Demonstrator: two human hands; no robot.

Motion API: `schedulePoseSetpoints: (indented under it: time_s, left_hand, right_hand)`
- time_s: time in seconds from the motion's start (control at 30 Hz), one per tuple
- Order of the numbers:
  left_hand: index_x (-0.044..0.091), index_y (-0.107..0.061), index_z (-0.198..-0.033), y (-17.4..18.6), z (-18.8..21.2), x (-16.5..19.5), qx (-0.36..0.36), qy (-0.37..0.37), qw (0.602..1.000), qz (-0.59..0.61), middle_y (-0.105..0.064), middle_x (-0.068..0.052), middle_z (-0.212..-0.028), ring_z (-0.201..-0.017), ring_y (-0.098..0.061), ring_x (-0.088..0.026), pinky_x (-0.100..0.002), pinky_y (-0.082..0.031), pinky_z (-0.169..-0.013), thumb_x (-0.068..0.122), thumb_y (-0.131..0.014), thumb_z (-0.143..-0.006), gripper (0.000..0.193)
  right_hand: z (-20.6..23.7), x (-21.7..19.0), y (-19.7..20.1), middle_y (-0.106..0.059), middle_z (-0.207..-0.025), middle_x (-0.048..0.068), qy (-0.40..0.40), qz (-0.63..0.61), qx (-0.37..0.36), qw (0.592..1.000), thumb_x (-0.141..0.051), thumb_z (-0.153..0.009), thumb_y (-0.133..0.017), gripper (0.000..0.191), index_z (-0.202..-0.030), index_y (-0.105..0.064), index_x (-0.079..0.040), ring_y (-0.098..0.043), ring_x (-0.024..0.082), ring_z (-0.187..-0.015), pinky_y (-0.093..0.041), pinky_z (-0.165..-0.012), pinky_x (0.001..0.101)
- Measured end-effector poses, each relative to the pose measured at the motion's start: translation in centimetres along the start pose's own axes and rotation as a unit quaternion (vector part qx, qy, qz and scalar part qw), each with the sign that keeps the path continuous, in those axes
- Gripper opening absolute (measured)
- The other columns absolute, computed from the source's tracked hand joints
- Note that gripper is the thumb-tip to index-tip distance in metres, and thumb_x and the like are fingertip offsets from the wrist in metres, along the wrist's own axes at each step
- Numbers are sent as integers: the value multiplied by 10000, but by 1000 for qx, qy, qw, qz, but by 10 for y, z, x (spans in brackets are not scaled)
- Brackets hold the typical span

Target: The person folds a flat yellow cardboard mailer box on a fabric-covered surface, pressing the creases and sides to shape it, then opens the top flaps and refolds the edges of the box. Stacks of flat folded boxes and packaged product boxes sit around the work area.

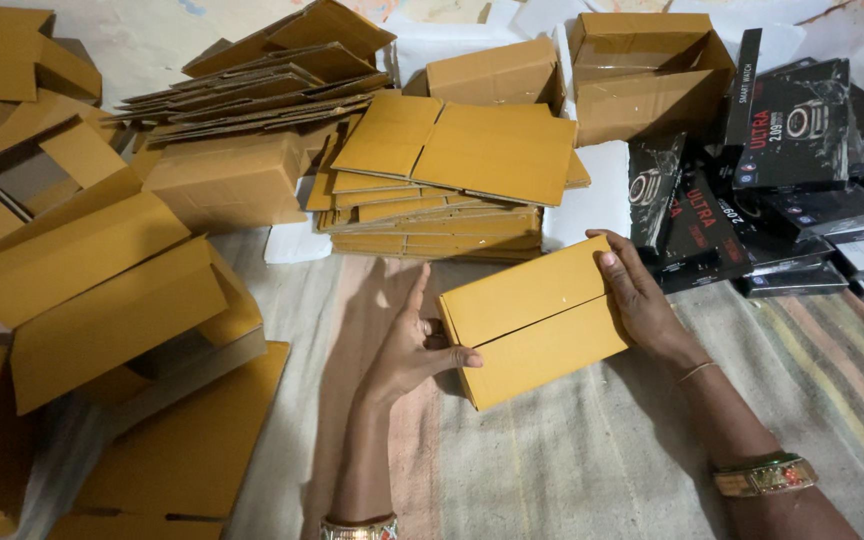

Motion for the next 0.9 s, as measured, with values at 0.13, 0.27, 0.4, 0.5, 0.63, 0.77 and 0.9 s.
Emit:
schedulePoseSetpoints:
  time_s: [0.13,0.27,0.4,0.5,0.63,0.77,0.9]
  left_hand:
    - [136,16,-1642,3,1,7,40,26,997,-55,-746,-250,-1119,-1003,-756,-235,-404,-606,-899,304,-942,-578,1442]
    - [124,-48,-1603,8,8,48,169,-1,912,-375,-459,-287,-1464,-1350,-459,-348,-640,-281,-1104,571,-939,-547,1452]
    - [158,-122,-1565,-40,5,69,129,37,736,-663,-179,-178,-1651,-1544,-71,-360,-711,42,-1189,838,-784,-513,1417]
    - [84,-146,-1583,-108,11,75,63,-71,749,-655,-168,-224,-1687,-1521,-55,-353,-802,55,-1112,834,-775,-489,1469]
    - [8,-155,-1555,-133,3,68,71,-91,698,-707,-180,-325,-1612,-1516,-75,-433,-810,-17,-1086,769,-807,-540,1426]
    - [-25,-195,-1548,-145,-25,60,44,-96,697,-709,-259,-317,-1577,-1492,-159,-435,-786,-64,-1123,732,-826,-542,1409]
    - [-86,-240,-1529,-177,-59,59,8,-138,694,-707,-403,-242,-1506,-1453,-310,-377,-730,-150,-1153,704,-840,-453,1463]
  right_hand:
    - [-2,8,6,-578,-1228,54,3,23,24,999,-375,-1092,-366,439,-1441,-472,-130,-536,116,-1165,-468,-1001,288]
    - [-2,2,8,-585,-1190,64,51,28,32,998,-353,-1129,-397,403,-1406,-505,-82,-527,117,-1127,-458,-989,281]
    - [4,-9,9,-636,-1188,75,49,134,75,987,-354,-1108,-391,395,-1384,-529,-108,-564,125,-1136,-456,-985,285]
    - [8,-20,5,-675,-1148,123,42,180,95,978,-387,-1093,-401,405,-1371,-544,-131,-616,169,-1086,-480,-953,320]
    - [13,-26,3,-689,-1187,188,6,225,112,968,-451,-1069,-420,447,-1385,-540,-158,-659,276,-1112,-493,-943,380]
    - [12,-13,4,-712,-1166,222,-78,240,99,963,-487,-1054,-396,474,-1416,-530,-210,-710,340,-1110,-523,-937,405]
    - [8,-19,4,-675,-1274,209,6,237,104,966,-433,-1064,-404,437,-1404,-526,-186,-667,378,-1166,-506,-961,427]
Point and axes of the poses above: each hand's wrist, its own z-axis away from the middle knuckle, its own y-axis out of the back of the hand, x = y × z, the point moved 9 cm from there along -z, towards the middle knuckle
